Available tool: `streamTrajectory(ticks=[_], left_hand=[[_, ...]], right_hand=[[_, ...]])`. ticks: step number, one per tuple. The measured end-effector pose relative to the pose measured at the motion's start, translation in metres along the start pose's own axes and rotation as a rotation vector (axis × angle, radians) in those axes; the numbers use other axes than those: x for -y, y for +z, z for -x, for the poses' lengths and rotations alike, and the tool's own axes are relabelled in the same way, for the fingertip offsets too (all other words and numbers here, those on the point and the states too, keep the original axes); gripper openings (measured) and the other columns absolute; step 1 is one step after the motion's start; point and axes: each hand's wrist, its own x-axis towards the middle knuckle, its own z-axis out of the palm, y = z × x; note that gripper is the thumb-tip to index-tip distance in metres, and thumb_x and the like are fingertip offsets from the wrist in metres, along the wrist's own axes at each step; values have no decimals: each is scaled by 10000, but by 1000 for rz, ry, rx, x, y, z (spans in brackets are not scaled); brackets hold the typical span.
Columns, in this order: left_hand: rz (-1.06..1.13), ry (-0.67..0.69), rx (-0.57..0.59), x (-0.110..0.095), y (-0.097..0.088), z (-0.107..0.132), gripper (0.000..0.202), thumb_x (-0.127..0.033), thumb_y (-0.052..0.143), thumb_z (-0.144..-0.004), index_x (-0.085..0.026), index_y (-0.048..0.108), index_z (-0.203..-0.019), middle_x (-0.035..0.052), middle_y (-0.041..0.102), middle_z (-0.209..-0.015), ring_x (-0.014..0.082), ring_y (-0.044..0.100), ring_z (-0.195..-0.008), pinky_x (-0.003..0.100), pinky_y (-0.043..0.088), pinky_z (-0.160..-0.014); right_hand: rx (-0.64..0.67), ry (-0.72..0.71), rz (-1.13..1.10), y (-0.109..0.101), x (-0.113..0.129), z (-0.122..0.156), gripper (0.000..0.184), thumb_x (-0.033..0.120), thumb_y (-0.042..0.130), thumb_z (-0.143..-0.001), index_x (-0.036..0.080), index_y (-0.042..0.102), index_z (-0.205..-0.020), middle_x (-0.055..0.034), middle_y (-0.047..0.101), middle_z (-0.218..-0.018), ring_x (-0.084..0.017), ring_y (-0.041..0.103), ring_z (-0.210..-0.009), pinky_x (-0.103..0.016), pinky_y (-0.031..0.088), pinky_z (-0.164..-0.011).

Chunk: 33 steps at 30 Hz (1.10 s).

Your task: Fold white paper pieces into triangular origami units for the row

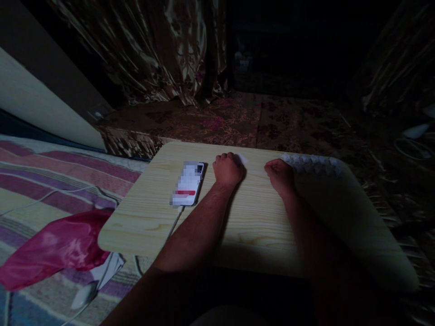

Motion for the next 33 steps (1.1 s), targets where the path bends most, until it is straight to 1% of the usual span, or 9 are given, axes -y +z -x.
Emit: streamTrajectory(ticks=[9, 12, 17, 23, 27, 33], left_hand=[[20, 2, -5, 1, 2, -1, 368, -365, 636, -817, -174, 628, -1131, 176, 682, -1124, 354, 582, -1075, 458, 455, -857], [19, 1, 3, 0, 2, -1, 372, -357, 637, -815, -172, 625, -1138, 182, 678, -1127, 360, 572, -1087, 466, 457, -862], [6, -31, -22, -1, 3, -1, 410, -376, 653, -803, -167, 610, -1153, 196, 659, -1161, 368, 549, -1126, 468, 458, -879], [6, -23, 11, 0, 4, -2, 398, -378, 654, -806, -171, 600, -1141, 191, 673, -1138, 362, 573, -1091, 464, 453, -870], [27, -33, 25, -1, 4, -3, 394, -361, 655, -806, -171, 598, -1147, 188, 679, -1122, 364, 580, -1096, 466, 445, -879], [-2, -30, 37, -2, 3, -2, 372, -379, 651, -801, -161, 645, -1103, 198, 685, -1100, 371, 588, -1070, 481, 459, -866]], right_hand=[[5, -2, 31, 0, 1, 1, 191, 361, 620, -740, 195, 681, -814, -32, 707, -712, -185, 641, -651, -307, 510, -663], [8, -13, 49, 0, 2, 1, 188, 360, 615, -743, 196, 681, -806, -34, 712, -721, -186, 645, -662, -309, 510, -672], [9, -15, 57, 0, 1, 1, 187, 364, 615, -751, 200, 684, -810, -27, 716, -728, -183, 647, -657, -306, 505, -666], [10, 6, 38, 1, 2, 2, 169, 346, 616, -746, 200, 683, -801, -23, 710, -716, -183, 650, -654, -298, 494, -640], [9, -9, 70, 0, 3, 2, 165, 341, 619, -748, 199, 687, -795, -24, 710, -722, -184, 648, -669, -300, 496, -659], [17, -19, 79, -1, 2, 2, 167, 341, 619, -753, 199, 688, -807, -25, 717, -727, -181, 648, -662, -302, 503, -666]])
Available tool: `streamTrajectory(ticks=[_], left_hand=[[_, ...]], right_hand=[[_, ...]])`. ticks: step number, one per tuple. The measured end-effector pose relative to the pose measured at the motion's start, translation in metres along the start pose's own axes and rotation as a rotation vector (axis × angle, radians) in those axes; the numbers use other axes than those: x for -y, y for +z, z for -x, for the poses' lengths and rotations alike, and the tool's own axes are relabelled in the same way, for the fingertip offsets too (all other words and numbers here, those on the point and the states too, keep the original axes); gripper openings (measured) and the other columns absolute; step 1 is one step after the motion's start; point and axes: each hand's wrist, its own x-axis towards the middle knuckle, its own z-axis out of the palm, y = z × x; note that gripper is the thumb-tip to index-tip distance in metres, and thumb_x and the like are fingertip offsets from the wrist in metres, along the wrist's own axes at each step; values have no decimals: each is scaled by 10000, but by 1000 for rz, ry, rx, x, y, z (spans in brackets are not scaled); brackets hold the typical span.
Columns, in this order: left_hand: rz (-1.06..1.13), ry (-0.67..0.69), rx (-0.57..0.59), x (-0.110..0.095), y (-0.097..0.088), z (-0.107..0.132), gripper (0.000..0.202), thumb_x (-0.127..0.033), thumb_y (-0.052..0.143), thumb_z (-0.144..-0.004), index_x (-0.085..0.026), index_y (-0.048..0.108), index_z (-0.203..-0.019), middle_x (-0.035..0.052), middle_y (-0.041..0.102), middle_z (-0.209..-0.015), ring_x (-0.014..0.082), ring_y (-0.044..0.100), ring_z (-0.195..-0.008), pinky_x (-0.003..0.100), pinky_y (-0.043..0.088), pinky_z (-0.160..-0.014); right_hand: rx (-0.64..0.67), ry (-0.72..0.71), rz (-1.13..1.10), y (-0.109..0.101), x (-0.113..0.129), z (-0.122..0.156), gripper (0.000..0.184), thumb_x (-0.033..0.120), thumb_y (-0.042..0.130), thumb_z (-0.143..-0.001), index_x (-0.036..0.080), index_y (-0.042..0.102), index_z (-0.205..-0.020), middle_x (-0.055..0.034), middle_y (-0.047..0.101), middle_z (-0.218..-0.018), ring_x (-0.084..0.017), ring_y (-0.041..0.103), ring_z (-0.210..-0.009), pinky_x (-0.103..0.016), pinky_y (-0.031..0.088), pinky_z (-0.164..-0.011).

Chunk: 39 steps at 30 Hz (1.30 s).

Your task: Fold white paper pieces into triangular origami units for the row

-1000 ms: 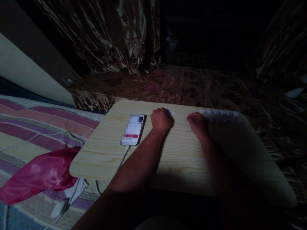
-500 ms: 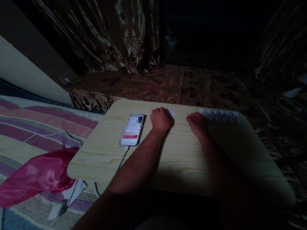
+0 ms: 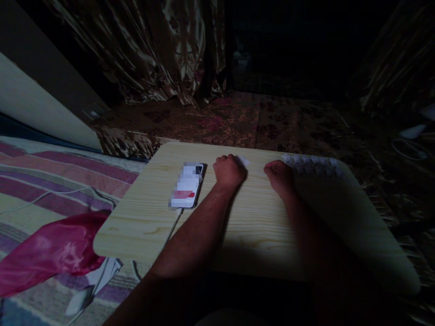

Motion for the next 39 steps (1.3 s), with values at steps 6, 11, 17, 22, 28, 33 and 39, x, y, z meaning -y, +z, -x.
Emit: streamTrajectory(ticks=[6, 11, 17, 22, 28, 33, 39], left_hand=[[29, 7, 9, 1, 1, -1, 363, -380, 641, -813, -169, 659, -1107, 197, 664, -1107, 354, 593, -1078, 460, 469, -897], [106, 1, -37, 2, 3, -2, 504, -346, 689, -779, -151, 594, -1234, 197, 647, -1154, 336, 623, -1067, 428, 479, -937], [293, -28, -46, 3, 4, -3, 558, -175, 663, -748, -112, 592, -1298, 201, 687, -1139, 308, 676, -995, 380, 504, -881], [685, -57, -100, 3, 16, -13, 336, -173, 682, -732, -152, 729, -1063, 123, 754, -1031, 252, 688, -944, 343, 503, -871], [1331, -267, -7, -8, 24, -16, 225, -306, 783, -656, -158, 704, -807, 14, 686, -709, 131, 582, -593, 252, 446, -574], [1474, -255, 98, -22, 17, -5, 270, -318, 823, -612, -149, 674, -761, 1, 666, -652, 110, 552, -538, 227, 408, -516], [1475, -206, 203, -26, 16, 2, 268, -367, 806, -648, -152, 685, -752, 7, 673, -652, 112, 550, -528, 238, 410, -517]], right_hand=[[1, -6, -26, 1, -2, 0, 177, 352, 620, -757, 195, 687, -806, -30, 721, -737, -190, 664, -692, -293, 499, -653], [6, -5, -18, 1, -1, 0, 188, 359, 622, -766, 193, 696, -813, -23, 715, -722, -188, 662, -690, -287, 487, -642], [8, -21, -27, 1, -3, -1, 171, 346, 628, -771, 196, 695, -819, -22, 721, -741, -184, 670, -700, -285, 490, -652], [2, -36, -54, 3, -5, -2, 175, 351, 630, -770, 192, 691, -812, -29, 729, -761, -188, 678, -727, -290, 502, -678], [19, -21, -117, 0, -3, 0, 282, 450, 636, -803, 185, 714, -856, -25, 711, -704, -177, 645, -650, -283, 494, -619], [89, -19, -301, -2, 2, 3, 365, 519, 645, -819, 176, 725, -915, 0, 661, -636, -144, 594, -566, -249, 454, -528], [65, 20, -369, 0, 3, 5, 281, 457, 684, -799, 176, 669, -813, 32, 620, -548, -112, 543, -484, -226, 425, -495]])
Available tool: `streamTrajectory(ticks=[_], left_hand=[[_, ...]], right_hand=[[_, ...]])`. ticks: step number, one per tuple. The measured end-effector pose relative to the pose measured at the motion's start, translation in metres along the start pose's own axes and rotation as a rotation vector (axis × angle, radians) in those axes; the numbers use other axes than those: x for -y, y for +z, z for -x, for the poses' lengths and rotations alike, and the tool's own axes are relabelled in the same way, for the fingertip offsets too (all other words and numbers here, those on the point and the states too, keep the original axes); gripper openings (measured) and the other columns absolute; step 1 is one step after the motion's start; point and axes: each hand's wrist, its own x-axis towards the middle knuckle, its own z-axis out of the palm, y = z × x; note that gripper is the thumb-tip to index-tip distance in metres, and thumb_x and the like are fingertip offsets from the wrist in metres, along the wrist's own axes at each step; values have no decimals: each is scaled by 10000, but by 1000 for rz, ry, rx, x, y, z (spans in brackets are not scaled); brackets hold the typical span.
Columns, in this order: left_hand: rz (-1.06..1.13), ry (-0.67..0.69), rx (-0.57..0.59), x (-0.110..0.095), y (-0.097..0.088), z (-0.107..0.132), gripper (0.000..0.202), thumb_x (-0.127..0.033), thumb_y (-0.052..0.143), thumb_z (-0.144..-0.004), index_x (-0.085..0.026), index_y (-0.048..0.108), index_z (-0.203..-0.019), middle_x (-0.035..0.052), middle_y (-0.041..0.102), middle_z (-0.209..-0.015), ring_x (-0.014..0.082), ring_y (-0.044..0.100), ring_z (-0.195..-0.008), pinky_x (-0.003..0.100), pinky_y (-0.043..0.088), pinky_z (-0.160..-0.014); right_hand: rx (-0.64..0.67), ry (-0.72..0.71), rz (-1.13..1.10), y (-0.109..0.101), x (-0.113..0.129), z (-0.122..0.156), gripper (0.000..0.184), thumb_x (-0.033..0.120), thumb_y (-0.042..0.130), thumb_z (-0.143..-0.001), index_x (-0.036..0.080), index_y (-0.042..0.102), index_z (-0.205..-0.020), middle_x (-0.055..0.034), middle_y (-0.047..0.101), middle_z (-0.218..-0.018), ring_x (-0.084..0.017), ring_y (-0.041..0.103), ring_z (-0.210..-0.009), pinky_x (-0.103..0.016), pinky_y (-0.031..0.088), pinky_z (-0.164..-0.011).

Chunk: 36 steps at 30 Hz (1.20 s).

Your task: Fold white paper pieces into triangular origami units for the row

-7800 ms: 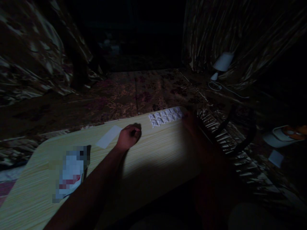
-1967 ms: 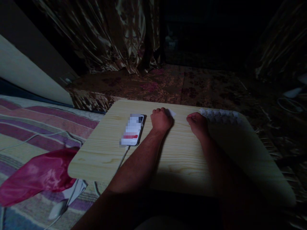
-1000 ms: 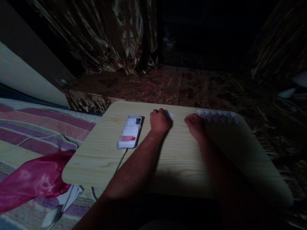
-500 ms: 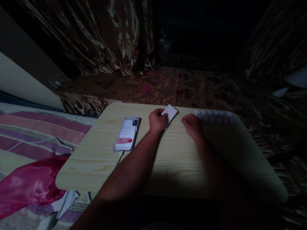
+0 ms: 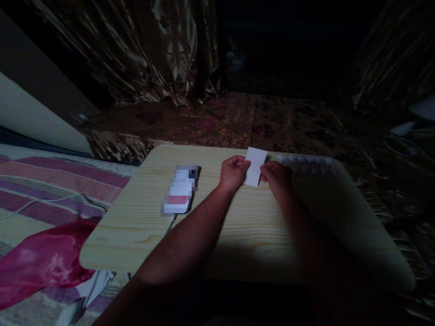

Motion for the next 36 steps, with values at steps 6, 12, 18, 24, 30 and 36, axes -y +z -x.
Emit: streamTrajectory(ticks=[6, 12, 18, 24, 30, 36], left_hand=[[23, 29, -8, 3, -1, -3, 208, -346, 754, -686, -149, 711, -737, -3, 649, -639, 110, 545, -570, 235, 412, -546], [103, -36, 48, -5, -1, 0, 204, -333, 753, -680, -154, 684, -750, -23, 582, -533, 88, 466, -443, 220, 331, -431], [104, -23, 109, -4, 1, 2, 263, -365, 797, -661, -144, 699, -762, 7, 634, -599, 107, 553, -504, 238, 430, -477], [73, -17, 99, -3, 2, 1, 314, -401, 819, -660, -135, 732, -804, 16, 662, -660, 99, 539, -522, 244, 436, -491], [63, -38, 117, -4, 3, 3, 365, -393, 830, -649, -125, 746, -884, 25, 686, -672, 97, 545, -550, 234, 432, -528], [59, -56, 148, -4, 4, 5, 386, -353, 849, -622, -129, 738, -917, 24, 699, -693, 96, 552, -553, 229, 426, -535]], right_hand=[[-63, 19, 87, -1, 5, 1, 236, 417, 683, -779, 182, 664, -767, 45, 586, -498, -113, 526, -457, -225, 409, -478], [-142, 43, 117, 0, -1, -1, 247, 423, 699, -740, 189, 684, -819, 34, 609, -530, -149, 551, -485, -253, 421, -474], [-215, -2, 99, 1, -8, -4, 280, 421, 731, -724, 190, 722, -882, -47, 759, -807, -209, 690, -724, -294, 531, -634], [-160, -14, 206, 1, -7, -1, 325, 432, 690, -770, 177, 751, -963, -52, 758, -782, -215, 683, -690, -301, 521, -586], [-128, -45, 264, 0, -4, 0, 325, 422, 671, -785, 177, 780, -969, -42, 762, -771, -205, 680, -672, -304, 527, -626], [-123, -30, 234, 2, -2, 2, 312, 420, 674, -780, 193, 779, -966, -52, 772, -793, -212, 682, -680, -307, 527, -620]])
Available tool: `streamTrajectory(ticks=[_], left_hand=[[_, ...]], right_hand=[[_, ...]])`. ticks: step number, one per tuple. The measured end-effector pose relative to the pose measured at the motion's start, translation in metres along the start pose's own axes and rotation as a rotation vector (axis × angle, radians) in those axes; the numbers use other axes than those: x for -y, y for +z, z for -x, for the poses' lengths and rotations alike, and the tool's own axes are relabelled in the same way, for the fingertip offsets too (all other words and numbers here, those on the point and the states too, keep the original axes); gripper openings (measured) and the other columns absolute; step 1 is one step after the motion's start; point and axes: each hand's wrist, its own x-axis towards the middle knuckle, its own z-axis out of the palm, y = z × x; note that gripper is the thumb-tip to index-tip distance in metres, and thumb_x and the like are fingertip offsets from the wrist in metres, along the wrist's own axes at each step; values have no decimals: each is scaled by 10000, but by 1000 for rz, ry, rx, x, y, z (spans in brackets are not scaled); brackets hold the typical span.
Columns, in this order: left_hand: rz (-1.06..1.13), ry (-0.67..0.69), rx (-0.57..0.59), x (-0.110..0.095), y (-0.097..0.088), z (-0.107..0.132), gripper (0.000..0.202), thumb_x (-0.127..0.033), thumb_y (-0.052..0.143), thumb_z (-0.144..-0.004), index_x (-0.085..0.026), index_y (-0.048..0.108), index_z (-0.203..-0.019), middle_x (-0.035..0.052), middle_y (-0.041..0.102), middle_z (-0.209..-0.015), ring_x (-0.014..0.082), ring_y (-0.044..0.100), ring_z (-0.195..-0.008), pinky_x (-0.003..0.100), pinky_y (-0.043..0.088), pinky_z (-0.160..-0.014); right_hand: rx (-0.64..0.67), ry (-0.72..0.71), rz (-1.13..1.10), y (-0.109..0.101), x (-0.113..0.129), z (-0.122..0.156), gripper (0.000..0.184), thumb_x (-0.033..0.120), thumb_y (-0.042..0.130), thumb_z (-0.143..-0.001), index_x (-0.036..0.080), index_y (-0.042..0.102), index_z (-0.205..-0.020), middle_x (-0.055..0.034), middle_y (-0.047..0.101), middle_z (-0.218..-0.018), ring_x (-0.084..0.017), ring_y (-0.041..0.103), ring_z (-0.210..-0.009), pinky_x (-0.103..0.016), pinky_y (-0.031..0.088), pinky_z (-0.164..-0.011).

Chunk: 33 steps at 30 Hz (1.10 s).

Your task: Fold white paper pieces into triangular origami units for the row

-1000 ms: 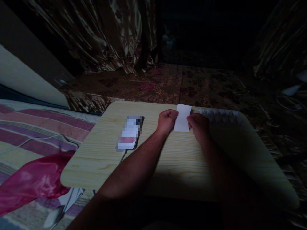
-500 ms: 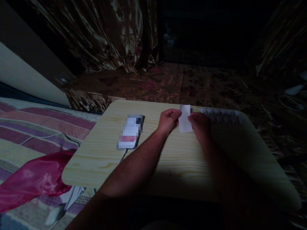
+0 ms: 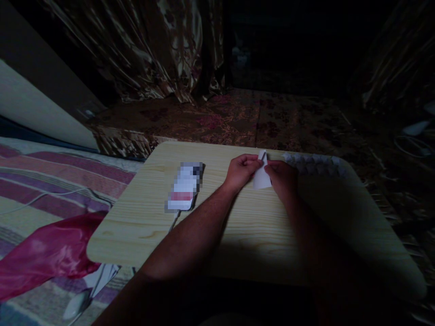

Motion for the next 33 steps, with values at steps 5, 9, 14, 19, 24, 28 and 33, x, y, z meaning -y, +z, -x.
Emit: streamTrajectory(ticks=[5, 9, 14, 19, 24, 28, 33], left_hand=[[6, -15, 0, 2, 0, 0, 390, -352, 850, -622, -142, 728, -926, 14, 686, -683, 94, 543, -533, 231, 424, -527], [4, -4, -2, 1, 1, 1, 376, -337, 844, -627, -147, 726, -930, 5, 670, -678, 91, 534, -535, 229, 421, -528], [-66, 99, -102, -3, -1, 0, 245, -381, 749, -727, -153, 723, -813, -7, 620, -627, 92, 503, -543, 226, 394, -528], [-32, 138, -221, -2, -6, -6, 215, -213, 711, -662, -152, 737, -866, -5, 663, -685, 99, 531, -592, 230, 423, -586], [-31, 151, -225, 1, -8, -9, 297, -188, 713, -623, -158, 733, -918, -25, 628, -664, 82, 481, -555, 224, 388, -567], [-31, 176, -194, 0, -9, -9, 336, -195, 717, -630, -164, 725, -964, -59, 536, -584, 69, 422, -505, 220, 346, -531], [-21, 198, -145, 0, -9, -6, 325, -186, 700, -650, -163, 720, -974, -59, 531, -577, 72, 425, -491, 224, 327, -500]], right_hand=[[15, -10, 22, -1, 2, 0, 307, 417, 676, -781, 190, 777, -961, -60, 779, -815, -220, 692, -707, -311, 536, -642], [12, -9, -29, 0, -2, 0, 305, 425, 687, -776, 194, 770, -955, -58, 779, -828, -223, 700, -718, -314, 541, -642], [-2, 19, -34, 2, -3, 0, 295, 415, 701, -763, 188, 762, -941, -64, 775, -818, -229, 703, -722, -318, 538, -632], [-5, 8, -36, 1, -4, -1, 254, 395, 711, -757, 197, 764, -907, -50, 766, -794, -221, 699, -717, -311, 533, -628], [2, 32, -97, 1, -8, -2, 292, 412, 724, -736, 186, 761, -917, -48, 761, -789, -204, 675, -672, -303, 515, -589], [39, 45, -165, -1, -5, -1, 300, 397, 732, -738, 171, 754, -935, -49, 763, -801, -192, 669, -683, -294, 505, -608], [155, 15, -184, -5, 0, 2, 319, 379, 701, -793, 163, 745, -1024, -62, 775, -888, -206, 683, -777, -296, 499, -678]])
